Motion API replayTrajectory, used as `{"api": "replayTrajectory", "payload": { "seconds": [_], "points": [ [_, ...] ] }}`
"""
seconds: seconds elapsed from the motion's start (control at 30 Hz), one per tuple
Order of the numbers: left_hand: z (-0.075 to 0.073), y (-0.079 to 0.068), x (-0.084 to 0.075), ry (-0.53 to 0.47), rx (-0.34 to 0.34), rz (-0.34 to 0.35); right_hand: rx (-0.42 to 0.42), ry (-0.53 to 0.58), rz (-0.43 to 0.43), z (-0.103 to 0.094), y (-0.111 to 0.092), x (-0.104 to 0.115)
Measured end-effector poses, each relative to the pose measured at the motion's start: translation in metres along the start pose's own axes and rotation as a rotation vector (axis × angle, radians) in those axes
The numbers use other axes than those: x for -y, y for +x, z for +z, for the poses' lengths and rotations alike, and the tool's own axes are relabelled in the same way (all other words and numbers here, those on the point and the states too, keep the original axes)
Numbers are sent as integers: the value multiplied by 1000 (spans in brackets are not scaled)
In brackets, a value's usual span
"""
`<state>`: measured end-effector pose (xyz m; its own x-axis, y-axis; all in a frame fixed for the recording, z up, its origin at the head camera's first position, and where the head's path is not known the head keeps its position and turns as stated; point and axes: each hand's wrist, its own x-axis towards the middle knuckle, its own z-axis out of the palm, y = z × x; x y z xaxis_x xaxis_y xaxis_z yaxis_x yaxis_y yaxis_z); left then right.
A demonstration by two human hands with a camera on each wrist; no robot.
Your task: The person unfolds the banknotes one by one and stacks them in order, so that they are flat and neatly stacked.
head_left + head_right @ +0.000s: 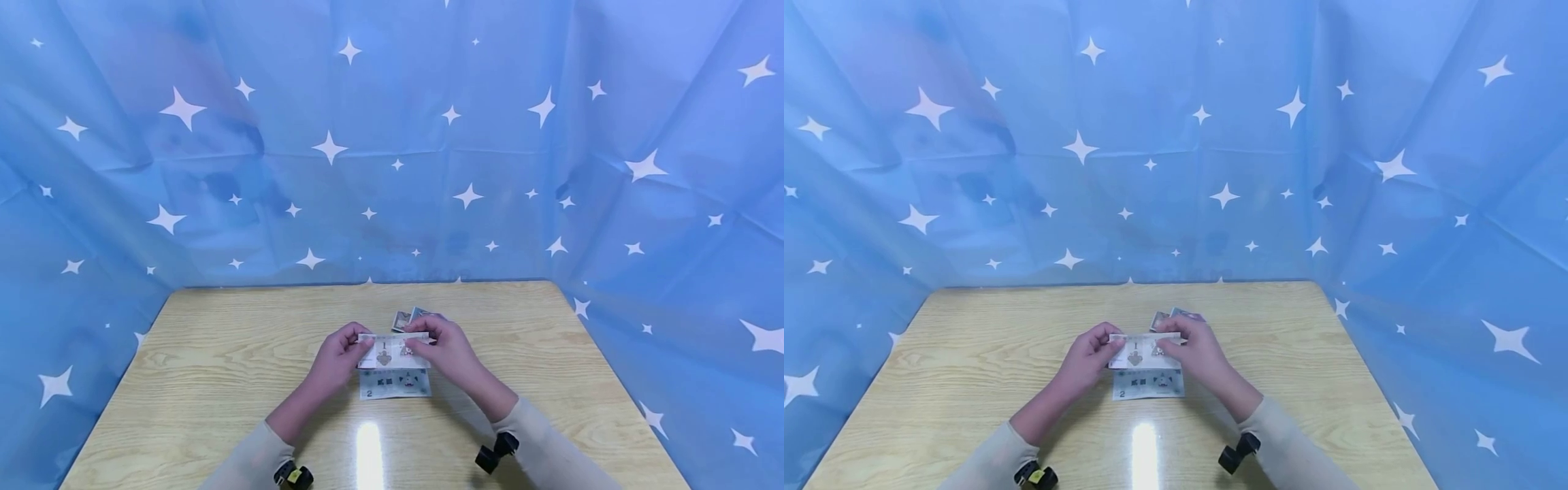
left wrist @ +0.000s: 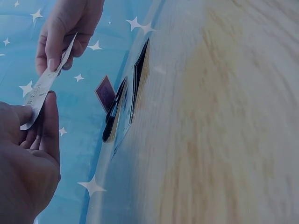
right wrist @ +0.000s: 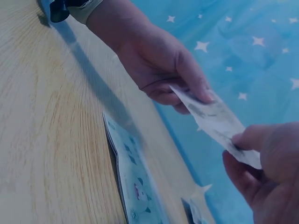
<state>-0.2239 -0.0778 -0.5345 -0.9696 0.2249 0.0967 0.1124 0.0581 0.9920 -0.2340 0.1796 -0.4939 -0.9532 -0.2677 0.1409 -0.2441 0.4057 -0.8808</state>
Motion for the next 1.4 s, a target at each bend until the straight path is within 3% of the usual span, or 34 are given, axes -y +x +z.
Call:
{"api": "replayTrajectory", "payload": {
  "seconds": [0.23, 0.37, 0.67, 0.77, 1.13, 1.4],
  "points": [
    [-6, -6, 1, 36, 5, -53, 9, 11, 54, -4, -7, -10],
    [-8, -9, 2, 80, 41, -69, 31, -4, 69, -3, -13, -16],
    [-13, -14, 6, 374, 172, -10, 85, -98, -13, -1, -21, -28],
    [-13, -13, 9, 425, 193, -7, 99, -121, -7, 0, -21, -31],
    [-9, -9, 10, 558, 209, 5, 148, -182, 19, 3, -23, -42],
    [-7, -7, 11, 654, 212, 18, 156, -255, -12, 4, -21, -47]
  ]
}}
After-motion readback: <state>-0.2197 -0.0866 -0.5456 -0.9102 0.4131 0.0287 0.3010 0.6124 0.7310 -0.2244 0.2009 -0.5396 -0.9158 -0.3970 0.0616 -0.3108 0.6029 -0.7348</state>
